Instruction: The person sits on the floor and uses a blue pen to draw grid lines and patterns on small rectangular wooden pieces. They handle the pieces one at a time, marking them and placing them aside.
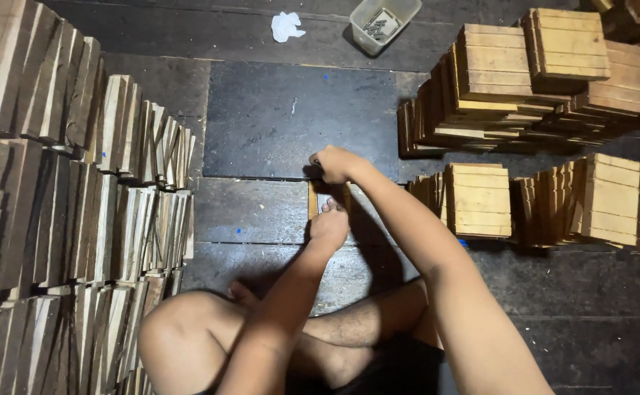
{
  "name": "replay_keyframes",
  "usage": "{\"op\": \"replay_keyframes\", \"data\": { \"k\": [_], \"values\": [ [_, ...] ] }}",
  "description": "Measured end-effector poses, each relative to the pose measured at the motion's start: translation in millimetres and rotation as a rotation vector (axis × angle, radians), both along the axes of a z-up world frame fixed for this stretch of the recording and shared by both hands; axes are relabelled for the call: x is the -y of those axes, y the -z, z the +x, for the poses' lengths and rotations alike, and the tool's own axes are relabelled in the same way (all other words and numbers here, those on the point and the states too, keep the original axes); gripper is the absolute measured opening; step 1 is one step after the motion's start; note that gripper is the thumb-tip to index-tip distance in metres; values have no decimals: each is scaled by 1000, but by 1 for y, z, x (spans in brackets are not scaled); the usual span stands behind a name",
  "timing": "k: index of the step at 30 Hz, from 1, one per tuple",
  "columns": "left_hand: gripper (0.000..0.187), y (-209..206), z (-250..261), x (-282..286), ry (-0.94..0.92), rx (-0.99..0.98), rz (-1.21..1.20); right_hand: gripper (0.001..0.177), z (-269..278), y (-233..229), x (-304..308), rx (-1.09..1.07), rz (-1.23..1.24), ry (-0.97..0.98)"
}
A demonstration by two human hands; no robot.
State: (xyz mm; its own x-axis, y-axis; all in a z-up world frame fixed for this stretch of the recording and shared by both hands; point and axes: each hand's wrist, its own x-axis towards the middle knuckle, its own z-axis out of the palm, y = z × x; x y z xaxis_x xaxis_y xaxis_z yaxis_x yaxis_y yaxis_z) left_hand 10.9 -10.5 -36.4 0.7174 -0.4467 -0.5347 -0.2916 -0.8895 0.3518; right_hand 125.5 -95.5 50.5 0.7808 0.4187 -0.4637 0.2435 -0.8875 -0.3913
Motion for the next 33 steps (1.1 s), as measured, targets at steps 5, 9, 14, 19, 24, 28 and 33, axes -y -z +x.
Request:
{"op": "replay_keyframes", "data": {
  "k": [5, 9, 14, 19, 24, 28, 33],
  "values": [
    [49, 2, -3, -4, -11, 27, -49, 31, 13, 42, 18, -13, 122, 78],
    [47, 1, -5, -6, 3, 42, -94, 16, 18, 60, 30, -5, 232, 168],
    [45, -4, -7, -7, 6, 54, -86, 7, 13, 62, 38, 18, 343, 223],
    [46, -21, -7, -7, 2, 34, -80, 10, 21, 100, 42, 52, 456, 338],
    [45, -36, -10, -8, 8, 65, -66, 10, -2, 114, 50, 146, 569, 565],
    [33, -48, -6, -4, 43, 90, -36, 13, -46, 99, 39, 240, 735, 789],
    [34, -33, -8, -5, 21, 85, 11, 9, -76, 113, 33, 377, 828, 885]
  ]
}}
